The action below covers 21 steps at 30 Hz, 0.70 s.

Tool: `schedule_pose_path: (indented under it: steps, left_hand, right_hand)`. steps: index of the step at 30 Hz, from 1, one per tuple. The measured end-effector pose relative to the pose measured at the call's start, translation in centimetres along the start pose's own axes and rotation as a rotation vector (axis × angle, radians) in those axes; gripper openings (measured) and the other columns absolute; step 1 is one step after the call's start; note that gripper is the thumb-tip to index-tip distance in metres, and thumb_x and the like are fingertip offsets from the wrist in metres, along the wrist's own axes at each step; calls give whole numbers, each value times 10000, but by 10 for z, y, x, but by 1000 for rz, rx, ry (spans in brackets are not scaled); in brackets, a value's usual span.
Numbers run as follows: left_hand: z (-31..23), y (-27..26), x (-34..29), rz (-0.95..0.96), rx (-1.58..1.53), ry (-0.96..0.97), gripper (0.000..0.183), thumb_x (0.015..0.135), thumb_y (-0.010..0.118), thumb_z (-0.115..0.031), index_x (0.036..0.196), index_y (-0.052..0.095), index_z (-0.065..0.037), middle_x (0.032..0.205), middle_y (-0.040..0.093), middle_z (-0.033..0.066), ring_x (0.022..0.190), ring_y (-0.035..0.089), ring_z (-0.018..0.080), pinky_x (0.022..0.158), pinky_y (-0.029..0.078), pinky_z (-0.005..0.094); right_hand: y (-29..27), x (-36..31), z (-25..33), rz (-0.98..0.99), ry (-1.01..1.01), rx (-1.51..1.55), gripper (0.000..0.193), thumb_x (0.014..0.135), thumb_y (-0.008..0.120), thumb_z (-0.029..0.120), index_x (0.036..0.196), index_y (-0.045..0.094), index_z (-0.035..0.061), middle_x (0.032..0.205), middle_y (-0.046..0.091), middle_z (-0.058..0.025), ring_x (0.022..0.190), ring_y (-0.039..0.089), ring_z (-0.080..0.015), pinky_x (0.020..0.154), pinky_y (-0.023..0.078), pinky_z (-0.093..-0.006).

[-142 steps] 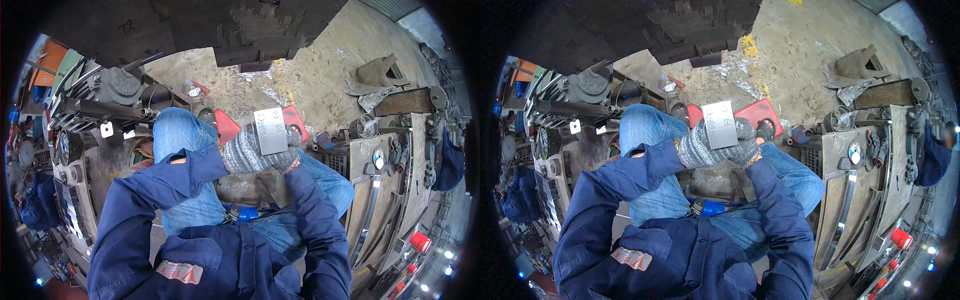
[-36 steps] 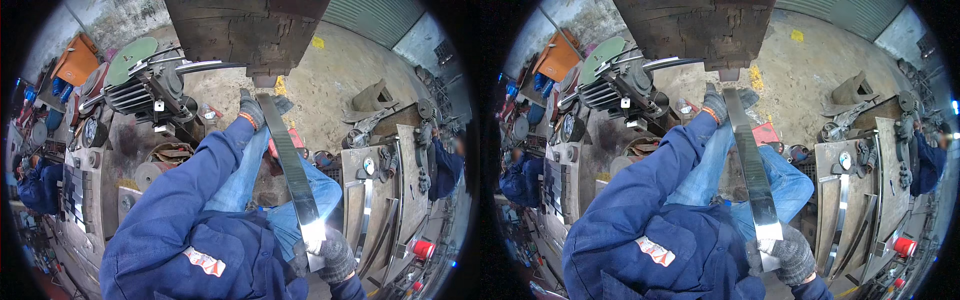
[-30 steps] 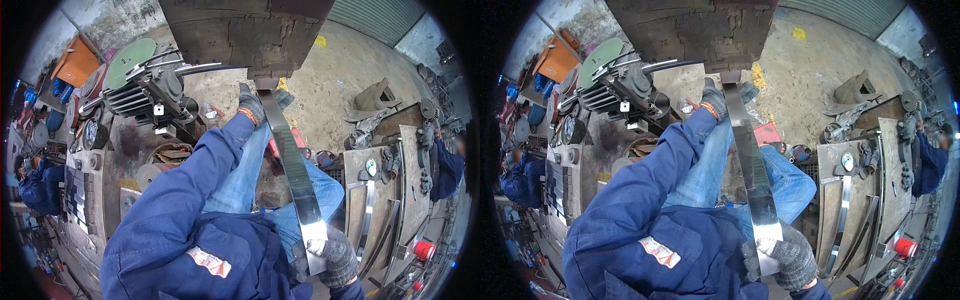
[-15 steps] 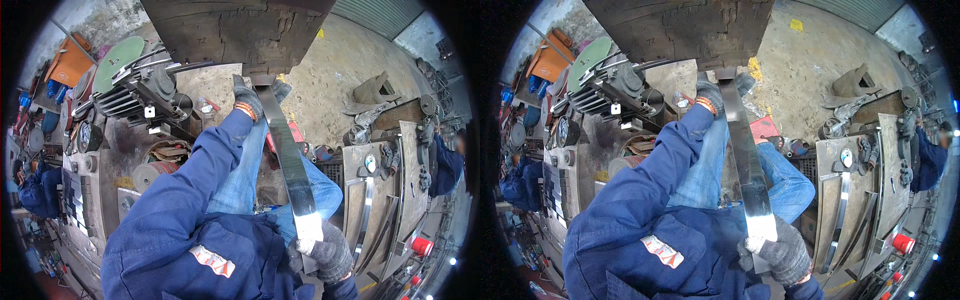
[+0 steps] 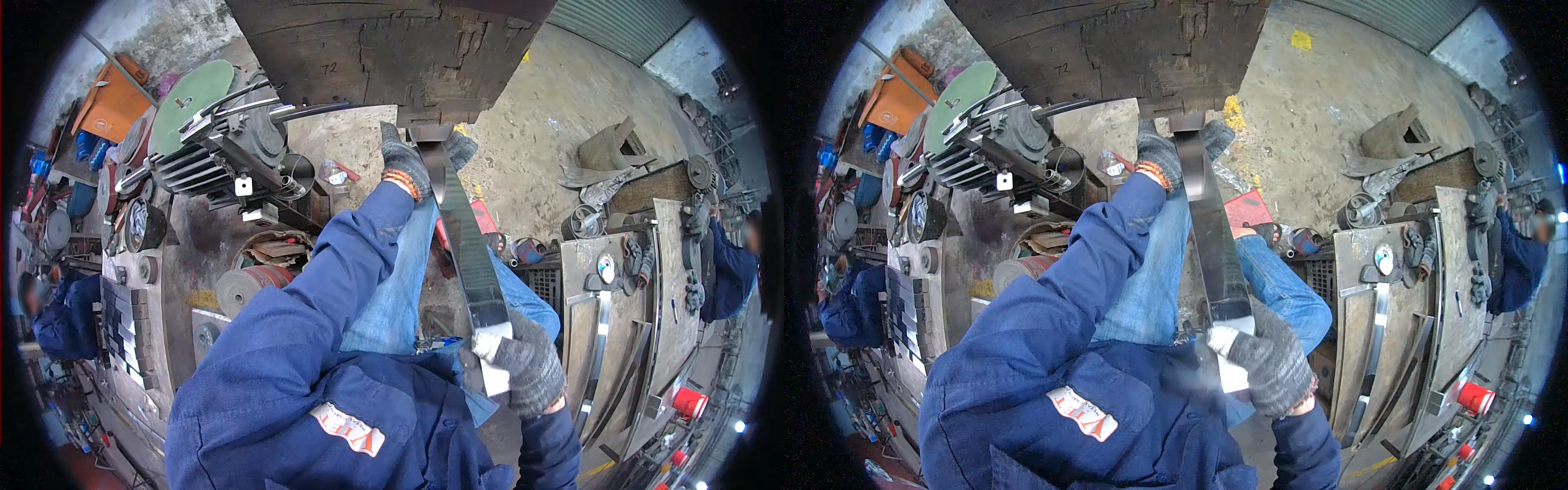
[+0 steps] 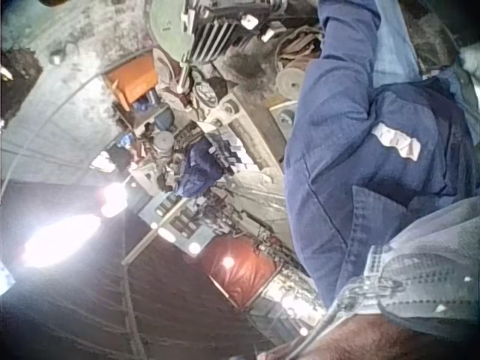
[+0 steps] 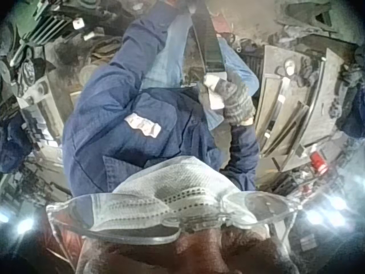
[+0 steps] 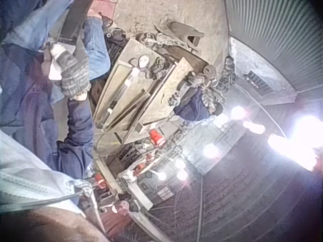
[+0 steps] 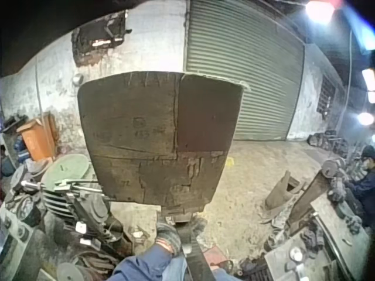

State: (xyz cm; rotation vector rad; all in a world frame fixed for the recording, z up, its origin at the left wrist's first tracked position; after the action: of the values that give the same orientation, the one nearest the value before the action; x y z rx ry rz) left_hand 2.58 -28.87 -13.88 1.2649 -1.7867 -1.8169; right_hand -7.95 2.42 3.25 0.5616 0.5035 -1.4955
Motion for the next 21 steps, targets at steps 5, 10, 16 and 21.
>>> schedule_pose_path:
  steps: [5,10,16,21]
  left_hand:
    - [3,-9,7,-2,-187,87,1042,947,280,-815,1471,412,76,1377,485,423,1230,510,639,1028,457,741]
    - [5,1,4,-89,-230,42,1124,861,314,-915,1457,463,26,1346,543,356,1209,554,549,1051,423,719]
    - [2,-12,11,183,-341,-10,1057,867,357,-894,1449,499,-24,1334,580,327,1142,591,549,1015,453,719]
    - [6,-31,27,33,-174,78,980,904,356,-855,1458,513,-62,1361,595,271,1140,616,499,1009,488,675]
  right_hand:
    - [-1,35,-16,-2,-39,94,466,889,775,277,1233,646,-10,955,734,-86,807,714,-158,675,580,-296]
    - [-3,63,-15,-13,-148,130,478,898,763,274,1239,633,-34,929,730,-110,731,709,-180,615,584,-305]
    - [-9,86,-14,3,-99,56,395,915,731,256,1230,677,24,960,738,-85,796,721,-172,682,584,-301]
    - [-13,108,-24,-16,-402,-194,354,848,773,58,1197,713,64,982,746,-81,845,722,-211,723,561,-318]
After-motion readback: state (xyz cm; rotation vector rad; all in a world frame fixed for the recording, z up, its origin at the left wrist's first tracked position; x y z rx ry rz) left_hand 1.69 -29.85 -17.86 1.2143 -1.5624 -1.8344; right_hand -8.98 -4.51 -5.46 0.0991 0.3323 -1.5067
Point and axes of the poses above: each hand's wrist, its own x-axis towards the middle knuckle, its own y-axis out of the palm, z = x × y, the point moved 2 cm from there along x, towards the middle knuckle
